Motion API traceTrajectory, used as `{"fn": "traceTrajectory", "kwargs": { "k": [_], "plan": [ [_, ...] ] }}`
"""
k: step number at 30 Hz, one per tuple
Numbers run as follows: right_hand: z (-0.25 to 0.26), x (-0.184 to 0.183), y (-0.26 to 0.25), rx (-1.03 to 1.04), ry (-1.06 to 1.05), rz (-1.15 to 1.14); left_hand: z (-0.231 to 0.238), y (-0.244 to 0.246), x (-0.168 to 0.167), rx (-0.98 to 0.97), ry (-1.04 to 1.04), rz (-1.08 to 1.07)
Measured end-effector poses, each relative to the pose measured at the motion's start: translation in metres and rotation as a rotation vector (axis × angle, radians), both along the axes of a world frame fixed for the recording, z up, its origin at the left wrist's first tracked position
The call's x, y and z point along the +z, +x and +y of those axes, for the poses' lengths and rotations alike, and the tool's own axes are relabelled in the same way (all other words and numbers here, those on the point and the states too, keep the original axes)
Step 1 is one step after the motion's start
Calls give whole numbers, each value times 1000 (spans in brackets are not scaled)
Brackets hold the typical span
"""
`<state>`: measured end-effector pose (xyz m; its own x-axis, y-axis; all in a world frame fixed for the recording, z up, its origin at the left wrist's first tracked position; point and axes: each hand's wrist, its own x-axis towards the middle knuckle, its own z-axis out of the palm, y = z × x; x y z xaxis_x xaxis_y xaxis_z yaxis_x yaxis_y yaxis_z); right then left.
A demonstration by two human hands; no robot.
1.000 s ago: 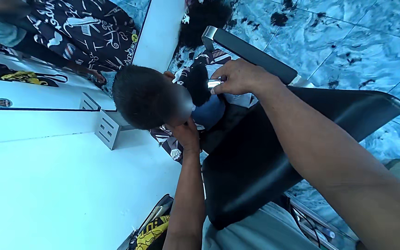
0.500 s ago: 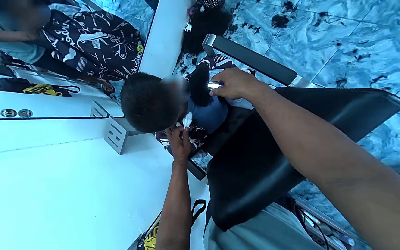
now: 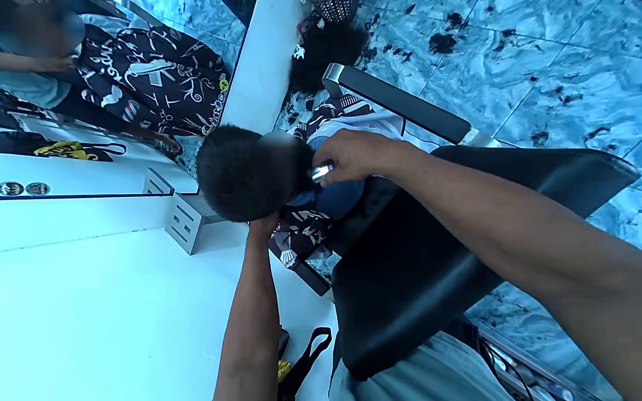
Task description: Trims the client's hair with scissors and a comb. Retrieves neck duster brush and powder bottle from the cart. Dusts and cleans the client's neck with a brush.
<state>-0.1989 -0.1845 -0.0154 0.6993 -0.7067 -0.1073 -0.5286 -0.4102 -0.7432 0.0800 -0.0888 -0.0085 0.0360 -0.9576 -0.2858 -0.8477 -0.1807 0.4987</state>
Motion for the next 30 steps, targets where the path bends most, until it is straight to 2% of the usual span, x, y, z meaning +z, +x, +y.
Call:
{"fn": "traceTrajectory", "kwargs": {
  "k": [4,6,8,11,12,14,15,16,17,18,19,20,22,23,24,26,28,30],
  "plan": [
    [-48,-22,36,-141,-49,88,1,21,-39,79,123,-63],
    [-54,-24,45,-59,-79,44,4,18,-37,91,151,-57],
    [-48,-15,26,93,-152,-22,7,14,-35,101,111,-35],
    [-18,16,-8,317,-62,1,13,-17,13,125,172,-78],
    [-11,20,-7,321,-25,26,15,-26,25,129,210,-133],
    [-13,13,1,142,-54,76,6,-44,50,154,368,-215],
    [-13,10,4,36,-74,117,-8,-50,67,171,558,-222],
    [-8,10,6,-16,-85,137,12,-28,41,160,178,-27],
    [10,13,9,-8,-82,123,19,-9,21,156,-3,158],
    [30,18,12,39,-88,100,18,1,14,149,-41,268],
    [49,22,17,74,-81,94,16,7,11,142,-29,289],
    [59,23,21,44,-50,110,14,10,13,114,27,219],
    [66,17,28,-211,1,136,7,17,12,63,220,44],
    [71,15,34,-307,5,153,4,28,-1,65,270,61],
    [80,15,45,-325,-1,167,0,43,-23,110,276,160],
    [101,15,64,-283,-2,181,-7,74,-78,269,274,526],
    [104,15,65,-425,32,184,-15,67,-88,461,316,779],
    [119,16,83,-515,7,202,-14,61,-74,559,344,892]
  ]
}}
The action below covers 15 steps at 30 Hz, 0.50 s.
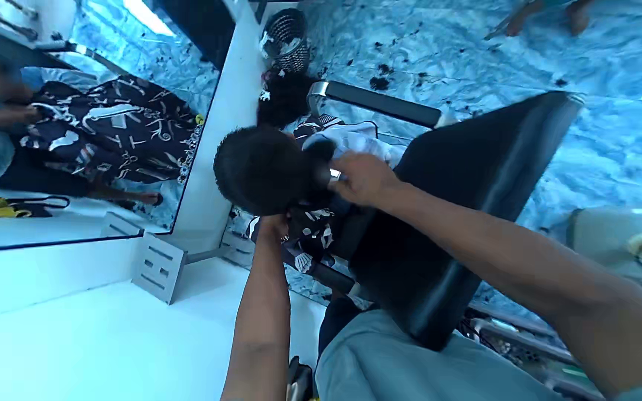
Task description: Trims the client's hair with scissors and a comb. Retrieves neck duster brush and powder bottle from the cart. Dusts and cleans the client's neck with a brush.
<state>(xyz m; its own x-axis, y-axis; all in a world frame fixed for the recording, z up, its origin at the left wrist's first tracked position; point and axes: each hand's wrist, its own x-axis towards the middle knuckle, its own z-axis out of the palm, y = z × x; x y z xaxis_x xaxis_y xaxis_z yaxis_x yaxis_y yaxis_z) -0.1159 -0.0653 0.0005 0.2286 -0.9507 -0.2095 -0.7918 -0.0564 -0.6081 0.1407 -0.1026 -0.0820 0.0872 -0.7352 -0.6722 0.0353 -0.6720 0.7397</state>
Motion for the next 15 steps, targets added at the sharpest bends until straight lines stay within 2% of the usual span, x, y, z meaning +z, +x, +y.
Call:
{"fn": "traceTrajectory", "kwargs": {
  "k": [2,5,6,9,10,12,14,15],
  "plan": [
    [18,4,27,-10,0,15,-4,2,7,39,-5,70],
    [20,1,32,-266,-10,43,-4,14,-7,126,46,159],
    [28,0,42,-283,-22,43,0,20,-9,126,54,157],
    [45,10,77,-133,27,7,4,28,-7,145,36,231],
    [39,10,75,-208,54,-3,7,29,-6,188,17,263],
    [16,-1,53,-579,45,-69,12,40,-4,274,-44,326],
    [1,-12,29,-947,17,-291,9,61,2,310,-161,267],
    [-3,-16,20,-1062,1,-461,3,76,12,308,-233,211]
  ]
}}
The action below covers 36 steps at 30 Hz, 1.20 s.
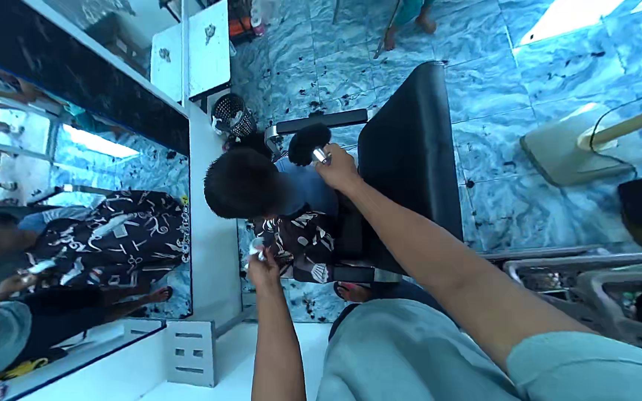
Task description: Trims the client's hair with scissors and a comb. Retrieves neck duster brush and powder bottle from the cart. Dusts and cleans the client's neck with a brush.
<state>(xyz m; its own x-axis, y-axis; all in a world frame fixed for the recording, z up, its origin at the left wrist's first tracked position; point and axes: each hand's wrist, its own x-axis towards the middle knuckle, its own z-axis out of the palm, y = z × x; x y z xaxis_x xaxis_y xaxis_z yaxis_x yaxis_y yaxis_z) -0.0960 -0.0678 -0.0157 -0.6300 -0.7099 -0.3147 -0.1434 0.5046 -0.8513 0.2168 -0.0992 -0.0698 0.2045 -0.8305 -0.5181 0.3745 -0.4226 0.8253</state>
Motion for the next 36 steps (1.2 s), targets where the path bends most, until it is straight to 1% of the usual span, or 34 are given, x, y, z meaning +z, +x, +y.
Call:
{"fn": "traceTrajectory", "kwargs": {
  "k": [1,2,3,4,5,6,8,9,10,12,14,15,17,18,19,20,22,23,24,26,27,28,29,30,31,33,34,35,36],
  "plan": [
    [-1,-5,-6,-69,-66,-150,-7,16,16,-12,-65,-68],
    [3,-9,-8,-78,-122,-281,-15,29,39,-25,-136,-137],
    [10,-11,-7,-27,-177,-364,-23,35,67,-50,-210,-208],
    [22,-12,0,105,-225,-382,-32,37,98,-91,-300,-296],
    [38,-10,14,316,-269,-340,-41,34,129,-169,-418,-413],
    [55,-7,35,540,-305,-271,-48,29,158,-297,-555,-571],
    [75,19,67,980,-275,-170,-63,11,206,-690,-812,-992],
    [77,36,77,1115,-233,-139,-72,-2,225,-904,-914,-1207],
    [77,47,82,1158,-206,-127,-83,-19,238,-1077,-1004,-1374],
    [77,48,79,1056,-194,-123,-108,-46,248,-1354,-1112,-1561],
    [83,35,66,858,-144,-90,-136,-60,242,-1561,-1207,-1611],
    [87,26,59,706,-141,-76,-150,-65,238,-1634,-1261,-1607],
    [94,10,60,267,-201,-73,-171,-73,233,-1714,-1325,-1563],
    [92,3,71,38,-242,-52,-177,-78,231,-1723,-1358,-1540],
    [88,-2,91,-111,-264,-4,-181,-83,229,-1730,-1383,-1526],
    [84,-6,115,-132,-257,49,-185,-88,226,-1735,-1406,-1524],
    [79,2,160,27,-156,47,-192,-101,222,-1728,-1457,-1545],
    [77,8,176,51,-110,13,-194,-108,222,-1737,-1456,-1571],
    [73,12,187,-40,-109,1,-196,-115,223,-1743,-1455,-1589],
    [56,5,196,-369,-147,86,-198,-127,224,-1760,-1413,-1611],
    [47,-2,202,-410,-142,145,-196,-129,224,-1779,-1375,-1622],
    [40,-6,209,-330,-123,190,-196,-132,225,-1794,-1350,-1641],
    [37,-5,215,-200,-96,188,-198,-135,226,-1797,-1354,-1658],
    [36,1,220,-128,-86,158,-199,-138,227,-1809,-1357,-1666],
    [39,7,224,-181,-99,131,-201,-139,228,-1823,-1367,-1665],
    [42,8,216,-514,-166,151,-201,-140,231,-1849,-1345,-1644],
    [41,2,211,-567,-186,183,-201,-140,231,-1854,-1334,-1644],
    [41,-6,211,-475,-190,214,-202,-139,231,-1862,-1324,-1655],
    [44,-10,216,-307,-182,209,-201,-137,230,-1874,-1325,-1666]
  ]
}}
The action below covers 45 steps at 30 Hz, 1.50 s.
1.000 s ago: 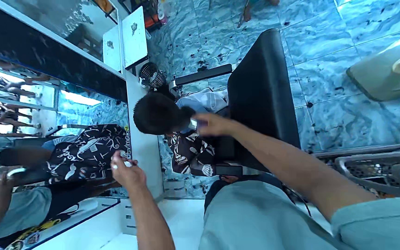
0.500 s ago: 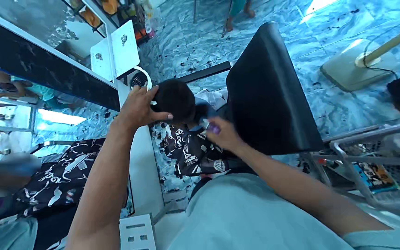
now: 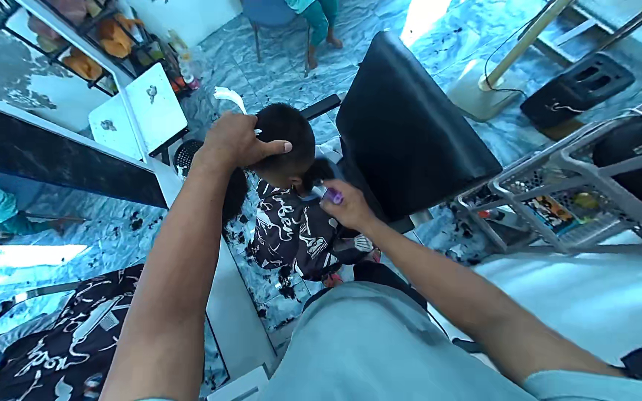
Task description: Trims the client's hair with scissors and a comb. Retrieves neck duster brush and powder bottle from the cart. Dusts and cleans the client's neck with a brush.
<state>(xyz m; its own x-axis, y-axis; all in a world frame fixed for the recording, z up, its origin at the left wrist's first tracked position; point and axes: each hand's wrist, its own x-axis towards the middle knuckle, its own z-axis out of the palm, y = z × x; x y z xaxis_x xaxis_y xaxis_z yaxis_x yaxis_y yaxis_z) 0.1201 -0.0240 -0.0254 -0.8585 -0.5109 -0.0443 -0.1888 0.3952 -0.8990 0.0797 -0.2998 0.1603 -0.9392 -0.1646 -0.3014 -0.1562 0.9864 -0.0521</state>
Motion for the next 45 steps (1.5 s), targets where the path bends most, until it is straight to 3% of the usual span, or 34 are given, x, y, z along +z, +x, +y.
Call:
{"fn": "traceTrajectory", "kwargs": {
  "k": [2,5,6,9,10,12,14,16,17,19,21,24,28,31,34,35,37,39,42,43,45],
  "plan": [
    [4,12,3,216,68,-47,-1,-4,3,-21,-23,1],
    [-1,14,-7,-136,-32,-104,-2,-1,3,-20,-6,6],
    [-5,11,-8,-138,-15,-87,-4,-1,2,-16,-3,13],
    [-1,36,24,195,22,-208,-7,0,-1,-39,-32,34],
    [2,53,36,189,-37,-245,-6,-2,-1,-34,-36,29],
    [-3,62,42,-30,-202,-212,-2,-1,2,-11,-36,13],
    [-18,45,39,-99,-92,-284,3,1,4,0,-54,-6],
    [-29,42,46,17,74,-539,10,1,8,-4,-82,-7],
    [-31,52,54,50,44,-599,14,0,12,-6,-90,-1],
    [-32,66,69,-36,-177,-448,23,3,17,0,-75,21],
    [-45,53,69,-131,-168,-285,29,6,19,11,-66,34],
    [-67,44,76,-28,56,-650,35,7,20,-18,-87,35],
    [-115,53,67,78,-3,-527,39,6,19,-73,-121,57],
    [-147,59,62,182,117,-674,40,7,14,-110,-144,85],
    [-125,57,78,174,-22,-322,33,6,10,-123,-132,103],
    [-114,48,76,104,-28,-323,32,7,6,-120,-117,112],
    [-87,39,70,-45,-19,-556,23,16,-1,-95,-29,189],
    [-50,50,67,-156,-48,-688,-2,38,-8,3,202,387],
    [-15,53,55,-280,-142,-450,-51,116,-47,416,687,891],
    [-12,47,49,-185,-73,-361,-63,151,-76,625,845,1058],
    [-17,49,47,132,223,-377,-73,228,-150,1045,1053,1178]
  ]
}}
